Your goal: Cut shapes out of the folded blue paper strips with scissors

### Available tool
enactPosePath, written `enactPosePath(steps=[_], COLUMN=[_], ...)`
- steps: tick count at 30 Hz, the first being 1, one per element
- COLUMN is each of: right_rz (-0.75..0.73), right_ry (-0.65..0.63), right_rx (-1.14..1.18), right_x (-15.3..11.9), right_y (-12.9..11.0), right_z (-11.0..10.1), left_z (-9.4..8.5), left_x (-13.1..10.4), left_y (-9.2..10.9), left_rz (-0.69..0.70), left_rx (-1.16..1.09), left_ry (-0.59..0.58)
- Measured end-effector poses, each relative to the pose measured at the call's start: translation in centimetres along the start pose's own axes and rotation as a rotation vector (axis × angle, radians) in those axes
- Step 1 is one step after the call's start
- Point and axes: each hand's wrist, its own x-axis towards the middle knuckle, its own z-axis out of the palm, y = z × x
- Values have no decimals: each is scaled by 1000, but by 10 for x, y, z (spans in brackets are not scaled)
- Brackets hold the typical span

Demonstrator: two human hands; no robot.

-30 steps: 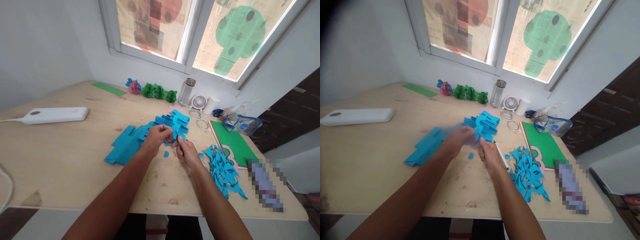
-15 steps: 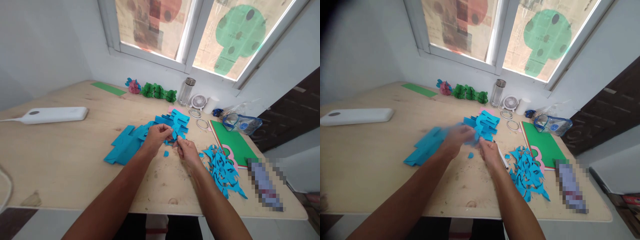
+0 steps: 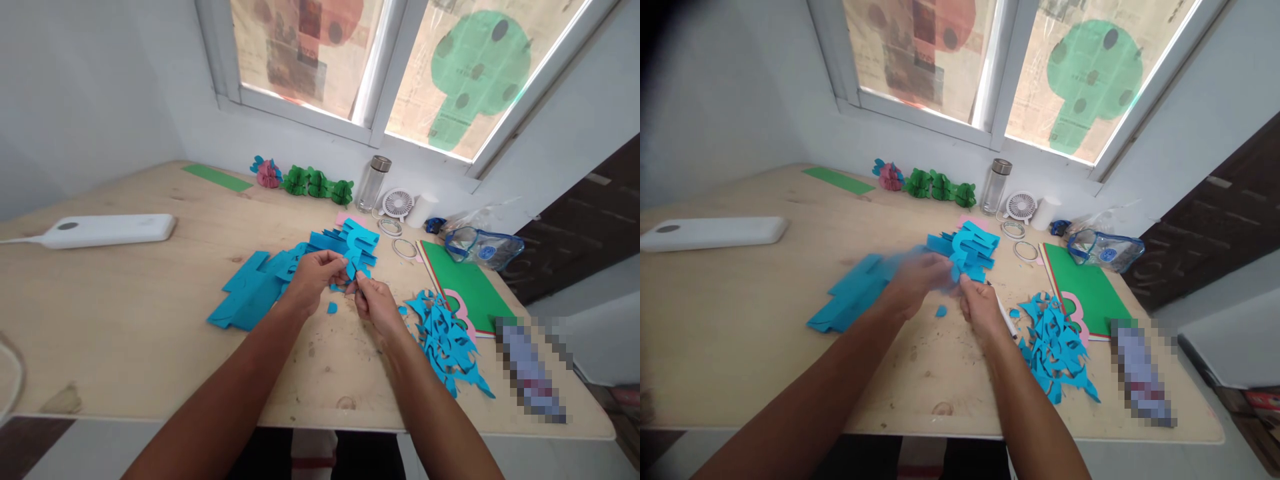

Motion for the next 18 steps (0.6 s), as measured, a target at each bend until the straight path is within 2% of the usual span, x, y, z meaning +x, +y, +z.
enactPosePath(steps=[10,18], right_rz=[-26,-16], right_ry=[37,28], right_rx=[-23,-18], right_x=[-1,-1], right_y=[-1,-1], right_z=[1,0], left_z=[1,4], left_x=[-1,-7], left_y=[0,7], left_rz=[-9,-62], left_rx=[-10,-83], left_ry=[12,-48])
